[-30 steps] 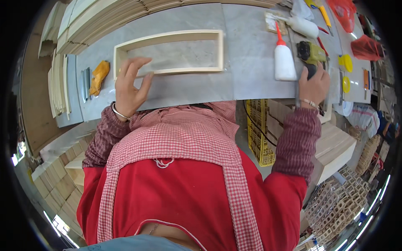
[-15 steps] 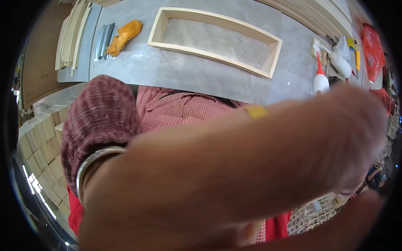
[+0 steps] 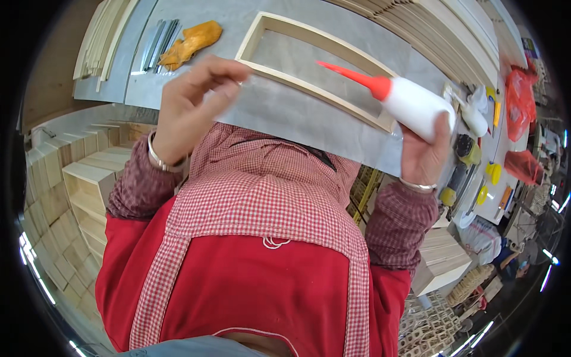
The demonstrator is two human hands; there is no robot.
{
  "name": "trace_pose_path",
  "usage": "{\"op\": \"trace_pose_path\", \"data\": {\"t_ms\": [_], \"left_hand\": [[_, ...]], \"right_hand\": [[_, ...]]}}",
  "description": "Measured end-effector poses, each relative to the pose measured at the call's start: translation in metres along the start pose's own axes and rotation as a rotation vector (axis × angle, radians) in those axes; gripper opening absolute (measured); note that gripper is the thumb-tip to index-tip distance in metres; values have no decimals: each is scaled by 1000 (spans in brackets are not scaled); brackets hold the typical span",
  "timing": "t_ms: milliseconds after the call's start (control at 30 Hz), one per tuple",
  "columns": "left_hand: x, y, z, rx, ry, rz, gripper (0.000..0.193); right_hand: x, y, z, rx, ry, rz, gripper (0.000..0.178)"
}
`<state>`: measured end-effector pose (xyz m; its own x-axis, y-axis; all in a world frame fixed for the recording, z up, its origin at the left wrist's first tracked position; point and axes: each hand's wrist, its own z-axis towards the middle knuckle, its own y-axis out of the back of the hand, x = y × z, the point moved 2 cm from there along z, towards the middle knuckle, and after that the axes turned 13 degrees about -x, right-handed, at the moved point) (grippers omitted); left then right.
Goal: Assembling wooden box frames using a glue bottle and a pneumatic nail gun.
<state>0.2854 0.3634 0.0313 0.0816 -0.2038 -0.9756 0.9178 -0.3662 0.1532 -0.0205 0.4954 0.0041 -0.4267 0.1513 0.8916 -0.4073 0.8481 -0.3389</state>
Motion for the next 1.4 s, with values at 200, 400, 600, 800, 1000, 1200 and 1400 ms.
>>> {"op": "trace_pose_path", "data": {"t_ms": [200, 400, 600, 800, 1000, 1200, 1400], "left_hand": [[92, 52, -3, -417, 41, 130, 19], [119, 62, -3, -480, -89, 291, 16], [129, 61, -4, -496, -126, 300, 14], [131, 60, -4, -501, -126, 293, 13], [132, 58, -3, -508, -148, 285, 13], [131, 58, -3, -500, -142, 308, 14], [132, 58, -4, -489, -122, 332, 14]], "right_hand": [[-33, -77, -5, 158, -16, -206, 55], [-48, -104, -8, 228, 5, -317, 56], [-50, -111, -9, 240, 87, -384, 55], [-45, -114, -1, 265, 206, -415, 51], [-40, -122, 10, 274, 238, -384, 48], [-38, -134, 29, 255, 281, -353, 45], [-38, -138, 47, 231, 268, -324, 44]]}}
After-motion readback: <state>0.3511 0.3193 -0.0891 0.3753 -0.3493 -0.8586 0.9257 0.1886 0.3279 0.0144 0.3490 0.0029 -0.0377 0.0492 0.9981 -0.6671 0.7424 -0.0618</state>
